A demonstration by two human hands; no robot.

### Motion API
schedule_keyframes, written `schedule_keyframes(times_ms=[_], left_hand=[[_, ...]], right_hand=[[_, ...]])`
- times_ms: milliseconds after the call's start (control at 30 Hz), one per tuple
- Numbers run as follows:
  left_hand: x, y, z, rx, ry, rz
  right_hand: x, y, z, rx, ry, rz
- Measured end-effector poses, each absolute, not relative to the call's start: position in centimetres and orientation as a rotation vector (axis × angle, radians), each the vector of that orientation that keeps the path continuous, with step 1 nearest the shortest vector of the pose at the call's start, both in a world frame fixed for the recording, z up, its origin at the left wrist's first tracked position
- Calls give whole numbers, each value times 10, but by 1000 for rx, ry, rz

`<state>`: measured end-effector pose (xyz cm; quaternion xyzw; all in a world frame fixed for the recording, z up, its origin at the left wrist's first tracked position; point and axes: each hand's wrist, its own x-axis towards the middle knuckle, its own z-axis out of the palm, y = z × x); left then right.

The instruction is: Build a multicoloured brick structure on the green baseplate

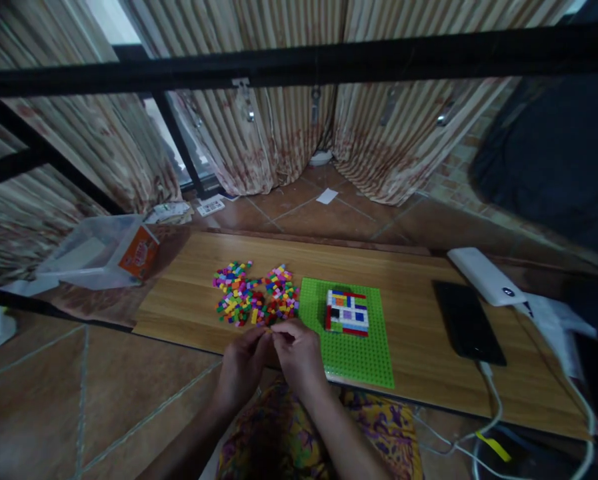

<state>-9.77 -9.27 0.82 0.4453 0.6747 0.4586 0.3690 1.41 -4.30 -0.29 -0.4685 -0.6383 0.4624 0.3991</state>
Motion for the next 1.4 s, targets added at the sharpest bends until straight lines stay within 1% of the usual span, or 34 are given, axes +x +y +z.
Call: schedule_keyframes(times_ms=[200,367,467,567,767,933,1067,1267,1400], left_hand=[[-97,-70,4,1107,1824,1205],[-118,-44,-10,1061,1879,1160],[-121,-40,-14,1018,1906,1131],[-112,-40,-13,991,1847,1159],[-71,-41,-4,1009,1546,1192],[-29,-42,-7,1047,1400,1017],[-15,-43,-12,1130,1443,1046],[-16,-48,-8,1308,1559,995],[-13,-51,-5,1356,1558,949]], right_hand=[[44,-42,10,-1254,-1699,958],[100,-30,9,-1402,-1773,571],[118,-19,5,-1380,-1883,411],[118,-10,3,-1323,-2022,335],[113,-1,1,-1294,-2179,237],[111,1,2,-1357,-2167,234],[112,-1,0,-1401,-2074,268],[118,-10,-4,-1441,-1904,340],[119,-14,-2,-1490,-1807,306]])
